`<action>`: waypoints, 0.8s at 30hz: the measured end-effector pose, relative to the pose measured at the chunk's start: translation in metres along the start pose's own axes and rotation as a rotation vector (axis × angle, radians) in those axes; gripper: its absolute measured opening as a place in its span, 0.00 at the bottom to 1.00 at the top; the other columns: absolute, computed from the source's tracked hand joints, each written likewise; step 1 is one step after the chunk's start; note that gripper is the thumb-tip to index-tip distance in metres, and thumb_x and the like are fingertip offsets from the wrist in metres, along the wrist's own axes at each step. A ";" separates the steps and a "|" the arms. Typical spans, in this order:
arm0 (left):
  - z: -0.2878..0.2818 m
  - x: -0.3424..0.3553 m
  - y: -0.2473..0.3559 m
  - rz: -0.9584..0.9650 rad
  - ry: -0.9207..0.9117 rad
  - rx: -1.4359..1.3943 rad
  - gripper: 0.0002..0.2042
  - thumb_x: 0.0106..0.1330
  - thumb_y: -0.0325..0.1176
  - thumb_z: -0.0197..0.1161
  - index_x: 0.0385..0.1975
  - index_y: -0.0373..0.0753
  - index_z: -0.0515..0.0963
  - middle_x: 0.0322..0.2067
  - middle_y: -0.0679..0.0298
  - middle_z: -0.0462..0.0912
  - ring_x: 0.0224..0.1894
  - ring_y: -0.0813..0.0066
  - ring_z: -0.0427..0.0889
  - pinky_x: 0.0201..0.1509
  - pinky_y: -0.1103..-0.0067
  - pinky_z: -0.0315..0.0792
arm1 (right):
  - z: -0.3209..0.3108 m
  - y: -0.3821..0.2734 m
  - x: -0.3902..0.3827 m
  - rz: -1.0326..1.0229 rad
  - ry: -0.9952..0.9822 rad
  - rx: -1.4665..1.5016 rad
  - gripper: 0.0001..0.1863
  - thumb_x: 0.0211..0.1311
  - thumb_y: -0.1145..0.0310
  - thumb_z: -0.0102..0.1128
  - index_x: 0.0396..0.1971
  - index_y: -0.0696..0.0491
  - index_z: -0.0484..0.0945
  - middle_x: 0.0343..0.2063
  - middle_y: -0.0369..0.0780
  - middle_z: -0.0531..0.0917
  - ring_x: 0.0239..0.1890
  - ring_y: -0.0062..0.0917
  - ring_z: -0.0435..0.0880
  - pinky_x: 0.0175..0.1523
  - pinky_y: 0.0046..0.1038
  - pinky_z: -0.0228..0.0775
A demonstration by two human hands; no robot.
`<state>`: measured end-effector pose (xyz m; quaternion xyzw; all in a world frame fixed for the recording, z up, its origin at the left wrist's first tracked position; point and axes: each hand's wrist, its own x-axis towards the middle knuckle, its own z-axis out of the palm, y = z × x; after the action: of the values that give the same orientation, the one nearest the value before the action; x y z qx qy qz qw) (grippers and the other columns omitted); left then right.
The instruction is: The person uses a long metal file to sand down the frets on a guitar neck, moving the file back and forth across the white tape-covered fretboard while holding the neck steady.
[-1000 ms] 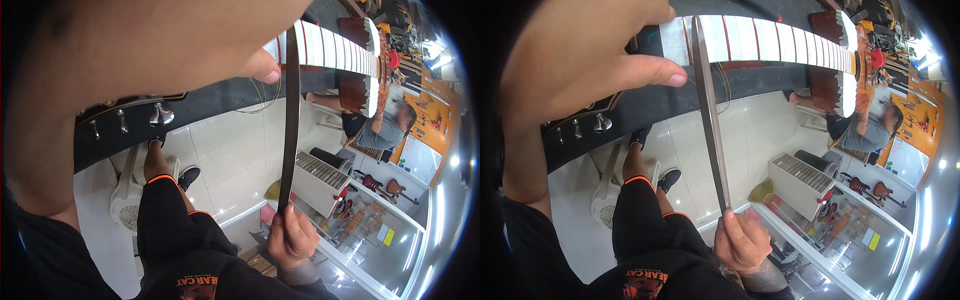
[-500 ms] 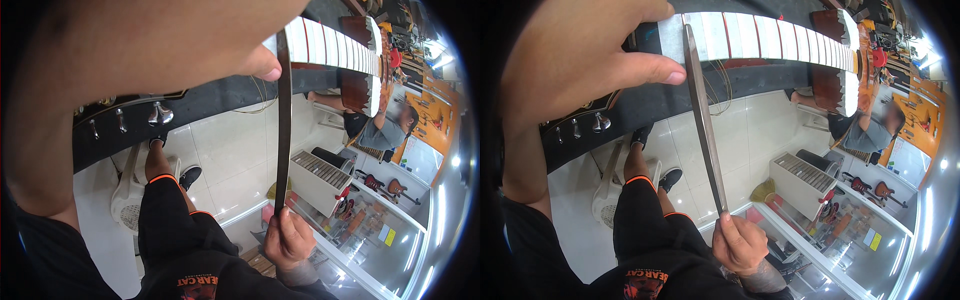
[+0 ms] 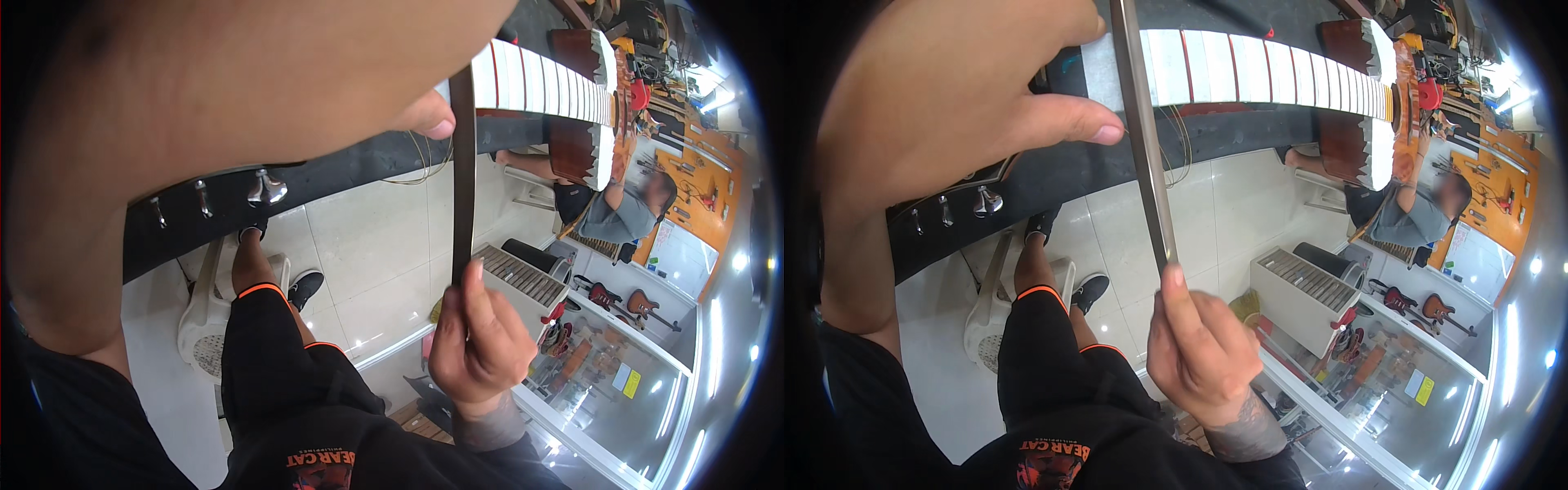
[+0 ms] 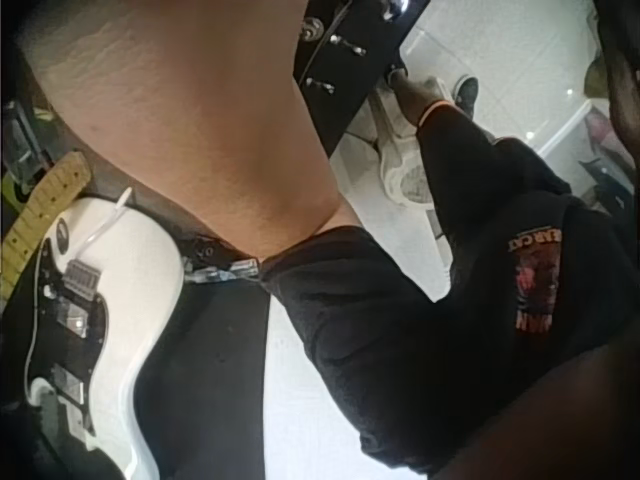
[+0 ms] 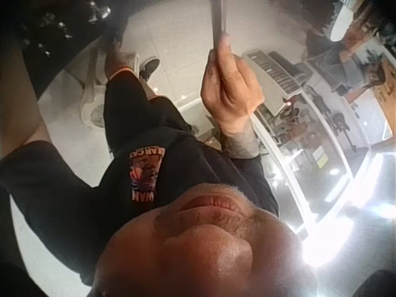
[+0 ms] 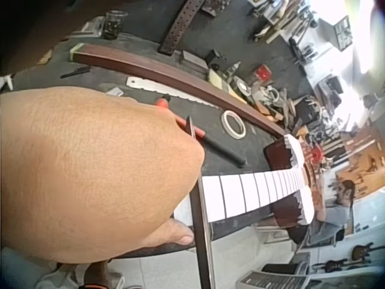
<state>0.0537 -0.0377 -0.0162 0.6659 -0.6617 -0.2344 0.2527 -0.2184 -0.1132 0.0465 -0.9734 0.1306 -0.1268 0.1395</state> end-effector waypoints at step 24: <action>0.004 0.001 -0.005 -0.003 -0.005 0.018 0.24 0.55 0.43 0.74 0.43 0.26 0.81 0.23 0.57 0.80 0.25 0.68 0.77 0.32 0.76 0.69 | -0.015 0.004 -0.050 0.081 -0.054 0.054 0.27 0.45 0.89 0.66 0.50 0.58 0.81 0.22 0.43 0.82 0.19 0.28 0.79 0.26 0.22 0.71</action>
<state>0.0549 -0.0389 -0.0218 0.6686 -0.6633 -0.2306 0.2446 -0.2697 -0.1059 0.0489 -0.9662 0.1625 -0.0984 0.1742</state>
